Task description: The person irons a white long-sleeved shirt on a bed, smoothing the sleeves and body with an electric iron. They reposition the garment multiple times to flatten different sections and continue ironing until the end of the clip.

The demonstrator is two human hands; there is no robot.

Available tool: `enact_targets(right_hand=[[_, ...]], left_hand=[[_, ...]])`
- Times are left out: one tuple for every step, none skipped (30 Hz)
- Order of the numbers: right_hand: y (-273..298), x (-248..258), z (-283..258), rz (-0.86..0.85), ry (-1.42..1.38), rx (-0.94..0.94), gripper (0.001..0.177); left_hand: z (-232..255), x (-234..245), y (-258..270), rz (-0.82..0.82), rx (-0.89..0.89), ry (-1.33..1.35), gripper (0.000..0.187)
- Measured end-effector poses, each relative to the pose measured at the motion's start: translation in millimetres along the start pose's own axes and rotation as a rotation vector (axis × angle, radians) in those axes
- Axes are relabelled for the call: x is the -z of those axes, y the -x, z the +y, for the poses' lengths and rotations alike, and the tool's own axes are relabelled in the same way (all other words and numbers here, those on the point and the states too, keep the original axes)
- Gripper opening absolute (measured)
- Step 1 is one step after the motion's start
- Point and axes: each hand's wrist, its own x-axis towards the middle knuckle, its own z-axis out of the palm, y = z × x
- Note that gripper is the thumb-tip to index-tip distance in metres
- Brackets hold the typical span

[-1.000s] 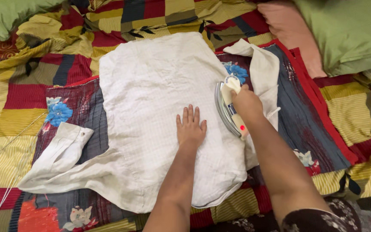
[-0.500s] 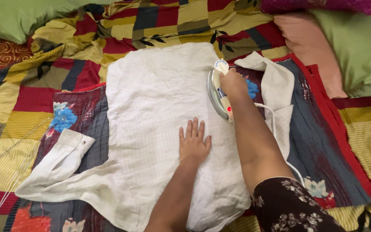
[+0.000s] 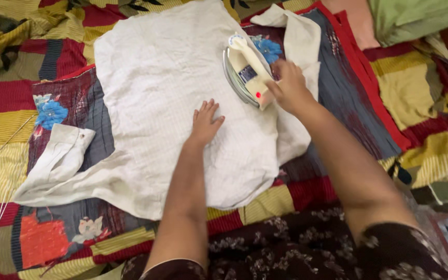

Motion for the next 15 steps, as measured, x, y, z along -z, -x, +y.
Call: enact_targets(right_hand=[[32.9,15.5,4.4,-0.028,-0.065,0.042,0.039],[62.4,29.3,9.0,-0.055,-0.129,0.09,0.039],[89.3,42.0,14.0,-0.131,-0.086,0.126,0.04],[113.4,47.0,15.4,-0.21,-0.044,0.159,0.042],[134.2,51.4,16.2,-0.31,-0.01,0.148,0.044],[152.1,56.8,16.8,-0.415,0.024,0.141,0.045],[166.6,56.5,14.2,-0.391,0.064,0.156,0.044],[178.9,56.5,11.6,-0.371,0.102,0.175,0.043],[187.6,56.3,9.6,-0.351,0.141,0.194,0.043],[191.6,53.1,7.0,-0.317,0.175,0.205,0.042],[194.7,49.0,4.1,-0.282,0.208,0.216,0.04],[197.8,45.1,1.8,-0.249,0.24,0.226,0.039],[198.6,41.3,0.6,-0.219,0.267,0.268,0.035],[197.6,36.9,-0.1,-0.188,0.293,0.311,0.03],[198.2,33.6,-0.8,-0.156,0.319,0.354,0.026]], left_hand=[[-5.4,3.8,8.6,-0.035,-0.035,0.034,0.06],[-7.8,10.8,17.8,-0.064,-0.069,0.069,0.058],[-6.8,20.1,28.8,-0.093,-0.103,0.104,0.056],[-3.3,30.3,49.1,-0.118,-0.05,0.261,0.053],[4.2,41.6,73.6,-0.143,0.003,0.419,0.05],[13.2,56.3,101.1,-0.125,0.074,0.411,0.048],[21.7,75.3,131.2,-0.107,0.145,0.403,0.047],[28.8,96.5,163.4,-0.101,0.158,0.342,0.046],[36.6,114.1,193.7,-0.096,0.172,0.28,0.045],[43.4,128.5,219.5,-0.035,0.033,0.184,0.045],[47.1,141.0,241.5,0.025,-0.105,0.085,0.045],[48.9,149.1,260.5,0.039,-0.111,0.014,0.047],[48.4,155.8,279.2,0.052,-0.116,-0.057,0.049],[46.5,158.5,292.8,0.066,-0.12,-0.128,0.051],[43.5,157.3,301.0,0.095,-0.139,-0.161,0.05]])
